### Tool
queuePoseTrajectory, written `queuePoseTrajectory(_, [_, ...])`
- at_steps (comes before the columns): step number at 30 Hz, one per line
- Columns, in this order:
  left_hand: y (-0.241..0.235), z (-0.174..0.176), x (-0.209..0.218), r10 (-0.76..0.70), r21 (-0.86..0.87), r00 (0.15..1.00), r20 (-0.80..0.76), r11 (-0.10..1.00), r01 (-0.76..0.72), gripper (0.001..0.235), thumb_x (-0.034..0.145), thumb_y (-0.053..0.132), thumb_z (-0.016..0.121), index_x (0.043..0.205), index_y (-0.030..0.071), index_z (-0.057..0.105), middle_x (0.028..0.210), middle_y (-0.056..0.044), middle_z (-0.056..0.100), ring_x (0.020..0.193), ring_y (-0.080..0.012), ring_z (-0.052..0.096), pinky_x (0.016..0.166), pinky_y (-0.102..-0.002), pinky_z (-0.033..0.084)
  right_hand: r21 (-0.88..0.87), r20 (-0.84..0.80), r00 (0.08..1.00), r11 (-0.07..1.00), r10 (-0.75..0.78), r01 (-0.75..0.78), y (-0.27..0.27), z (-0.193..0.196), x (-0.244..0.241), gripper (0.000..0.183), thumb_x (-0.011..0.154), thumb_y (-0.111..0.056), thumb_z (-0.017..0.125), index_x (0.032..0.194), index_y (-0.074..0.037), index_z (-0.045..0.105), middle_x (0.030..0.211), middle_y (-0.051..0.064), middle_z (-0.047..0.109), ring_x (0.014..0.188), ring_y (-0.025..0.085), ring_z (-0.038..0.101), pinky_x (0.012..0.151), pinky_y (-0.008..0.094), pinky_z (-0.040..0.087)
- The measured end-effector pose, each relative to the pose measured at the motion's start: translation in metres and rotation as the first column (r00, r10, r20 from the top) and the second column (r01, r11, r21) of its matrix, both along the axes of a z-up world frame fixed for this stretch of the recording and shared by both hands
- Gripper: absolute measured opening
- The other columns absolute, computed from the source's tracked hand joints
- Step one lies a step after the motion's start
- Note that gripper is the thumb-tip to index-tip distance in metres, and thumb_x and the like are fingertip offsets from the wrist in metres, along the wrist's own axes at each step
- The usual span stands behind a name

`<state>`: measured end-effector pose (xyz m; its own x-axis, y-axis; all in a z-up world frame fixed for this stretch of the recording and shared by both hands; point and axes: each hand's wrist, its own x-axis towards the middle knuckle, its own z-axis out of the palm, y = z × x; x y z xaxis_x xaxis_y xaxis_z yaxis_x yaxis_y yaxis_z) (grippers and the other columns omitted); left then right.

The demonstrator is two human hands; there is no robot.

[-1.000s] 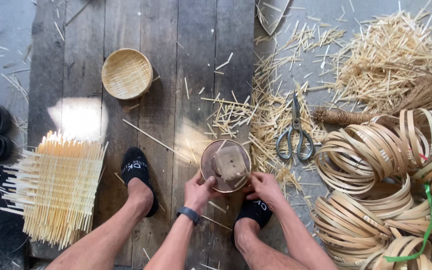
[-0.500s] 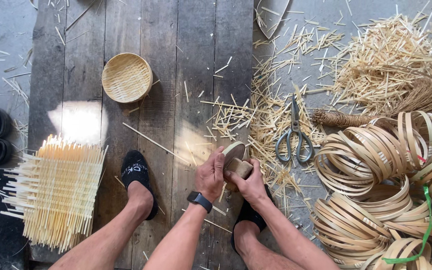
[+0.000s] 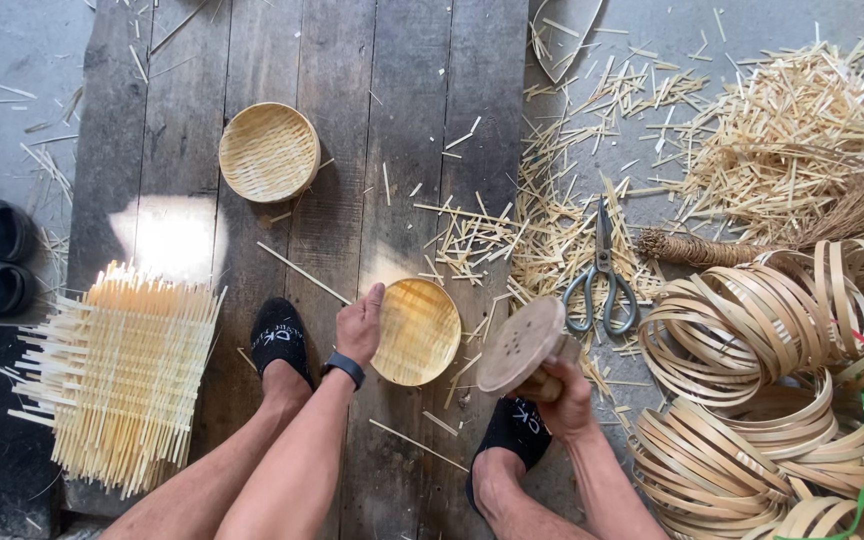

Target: The person sits on the floor and weaves small round bamboo baskets using pre-cut bamboo strips and circular frames. They place a frame on a woven mat, fold the mat around the frame, and trim excess strips with shears. The process is repeated for multiple baskets.

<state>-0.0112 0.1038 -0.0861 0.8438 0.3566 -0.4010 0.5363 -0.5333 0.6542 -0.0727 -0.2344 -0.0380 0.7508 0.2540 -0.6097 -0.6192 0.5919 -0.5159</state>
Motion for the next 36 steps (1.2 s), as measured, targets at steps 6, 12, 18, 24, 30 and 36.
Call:
queuePoseTrajectory(6, [-0.03,0.032,-0.005,-0.427,0.526,0.885,0.187,0.804,0.277,0.039,0.101,0.03,0.059,0.133,0.007,0.062,0.131,-0.014,0.064,0.128,-0.0277,0.058,0.108,-0.043,0.049,0.042,-0.033,0.999,0.999,-0.008,0.009,0.001,-0.028,-0.037,0.06,0.087,-0.032,0.064,0.136,-0.001,0.05,0.105,0.015,0.067,0.089,0.025,0.07,0.072,0.041,0.061])
queuePoseTrajectory(12, [-0.069,0.038,-0.066,-0.766,0.522,0.618,0.178,0.606,0.6,0.048,0.083,0.017,0.068,0.127,0.0,0.062,0.147,-0.022,0.053,0.143,-0.0393,0.041,0.118,-0.055,0.028,-0.057,-0.03,0.998,0.997,0.059,-0.06,0.017,-0.03,-0.047,0.07,0.077,-0.02,0.064,0.142,-0.006,0.041,0.107,0.013,0.063,0.088,0.028,0.069,0.071,0.043,0.062])
queuePoseTrajectory(18, [0.007,0.019,-0.035,-0.871,0.603,0.441,0.217,0.475,0.641,0.044,0.082,0.001,0.062,0.125,0.005,0.067,0.144,-0.014,0.059,0.142,-0.0313,0.049,0.119,-0.048,0.039,-0.077,-0.039,0.998,0.995,0.053,-0.056,0.018,-0.031,-0.044,0.072,0.078,-0.016,0.063,0.145,-0.005,0.039,0.11,0.016,0.064,0.09,0.028,0.071,0.07,0.045,0.064])
queuePoseTrajectory(24, [0.12,0.018,0.093,-0.679,0.707,0.694,0.241,0.612,0.354,0.04,0.091,-0.001,0.057,0.125,0.014,0.072,0.14,-0.005,0.065,0.139,-0.0263,0.054,0.116,-0.04,0.044,-0.071,-0.085,0.989,0.989,0.125,-0.131,0.014,-0.05,-0.041,0.07,0.08,-0.019,0.064,0.144,-0.003,0.039,0.108,0.019,0.065,0.086,0.031,0.073,0.062,0.047,0.065])
queuePoseTrajectory(30, [0.189,0.005,0.161,-0.62,0.737,0.775,0.118,0.579,0.35,0.036,0.087,0.007,0.06,0.121,0.012,0.071,0.133,-0.008,0.068,0.132,-0.0309,0.056,0.117,-0.044,0.038,-0.097,-0.256,0.959,0.984,0.12,-0.149,0.003,-0.101,-0.048,0.079,0.072,-0.013,0.067,0.145,-0.009,0.039,0.114,0.023,0.067,0.089,0.043,0.073,0.064,0.058,0.063])
queuePoseTrajectory(36, [0.201,-0.016,0.165,-0.595,0.71,0.788,0.16,0.624,0.327,0.037,0.086,0.005,0.061,0.12,0.012,0.073,0.133,-0.008,0.069,0.13,-0.0315,0.058,0.116,-0.044,0.039,-0.165,-0.275,0.953,0.97,0.129,-0.179,-0.013,-0.139,-0.051,0.089,0.065,-0.007,0.073,0.148,-0.007,0.041,0.126,0.026,0.064,0.11,0.044,0.07,0.093,0.061,0.059])
